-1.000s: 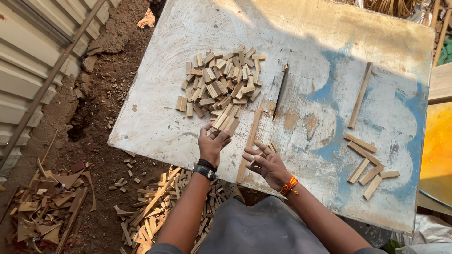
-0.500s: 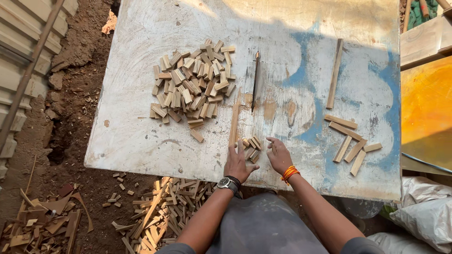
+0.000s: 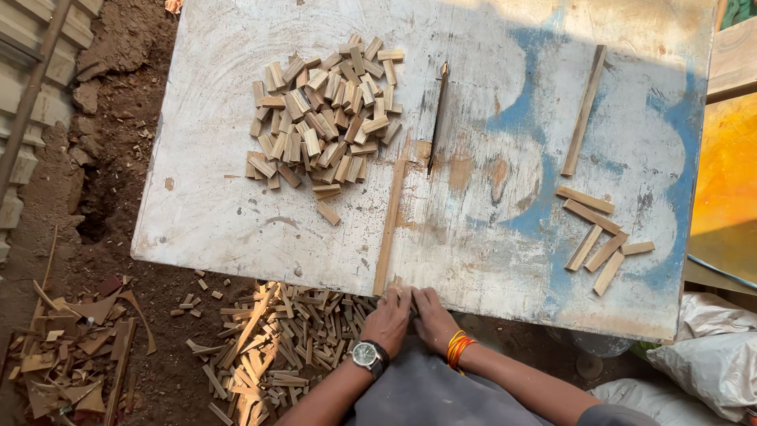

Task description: The person stacks small wooden pieces on a table saw and pushes them through the blade to cut them into shorter segments. The cut pieces accumulate in a pile on the table while the person repeatedly gathers, aligns, and cuts additional pieces.

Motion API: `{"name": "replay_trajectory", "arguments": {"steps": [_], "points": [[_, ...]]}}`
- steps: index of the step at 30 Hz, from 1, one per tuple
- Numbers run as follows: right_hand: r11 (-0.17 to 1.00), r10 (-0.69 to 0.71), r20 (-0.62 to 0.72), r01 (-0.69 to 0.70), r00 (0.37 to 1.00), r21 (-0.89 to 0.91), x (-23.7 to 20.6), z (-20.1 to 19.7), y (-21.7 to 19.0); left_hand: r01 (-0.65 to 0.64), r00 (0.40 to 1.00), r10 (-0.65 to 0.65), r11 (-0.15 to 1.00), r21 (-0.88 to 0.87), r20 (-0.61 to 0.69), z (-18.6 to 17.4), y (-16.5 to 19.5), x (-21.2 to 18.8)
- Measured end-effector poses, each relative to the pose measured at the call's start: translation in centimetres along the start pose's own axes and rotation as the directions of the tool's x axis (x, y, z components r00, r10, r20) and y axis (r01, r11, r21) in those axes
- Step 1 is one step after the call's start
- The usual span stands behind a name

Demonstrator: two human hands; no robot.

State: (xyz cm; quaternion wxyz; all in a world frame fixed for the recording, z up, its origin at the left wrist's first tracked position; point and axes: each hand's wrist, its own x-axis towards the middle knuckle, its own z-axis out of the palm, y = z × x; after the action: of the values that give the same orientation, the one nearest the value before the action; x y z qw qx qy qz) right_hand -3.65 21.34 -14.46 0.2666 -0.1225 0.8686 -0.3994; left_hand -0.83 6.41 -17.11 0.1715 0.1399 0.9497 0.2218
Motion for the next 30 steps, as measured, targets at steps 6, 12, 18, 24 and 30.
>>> {"name": "replay_trajectory", "arguments": {"steps": [6,12,18,24,30], "points": [[0.905,-0.390,0.405,0.264,0.827,0.333,6.2,4.1,-4.9,0.681,0.731,-0.682,0.727,0.089,-0.025,-0.7,-10.0,-6.3],[0.908,-0.410,0.170,0.384,0.896,0.167,1.1,-8.7,6.7,0.609,0.792,-0.610,0.790,0.077,-0.011,5.2,-1.4,-1.3],[0.898,0.086,-0.746,-0.376,0.660,-0.229,-13.4,-32.1,29.7,-0.046,0.994,0.065,0.976,-0.213,0.083,11.4,25.5,10.4],[0.730,0.591,-0.620,-0.669,0.517,0.138,-21.8,-41.8,42.6,-0.398,0.884,0.385,0.917,0.004,-0.265,15.4,46.9,31.9],[0.880,0.418,-0.636,-0.462,0.648,0.107,-26.2,-43.4,49.6,-0.442,0.889,0.457,0.849,0.290,0.020,18.8,54.3,46.0]]}}
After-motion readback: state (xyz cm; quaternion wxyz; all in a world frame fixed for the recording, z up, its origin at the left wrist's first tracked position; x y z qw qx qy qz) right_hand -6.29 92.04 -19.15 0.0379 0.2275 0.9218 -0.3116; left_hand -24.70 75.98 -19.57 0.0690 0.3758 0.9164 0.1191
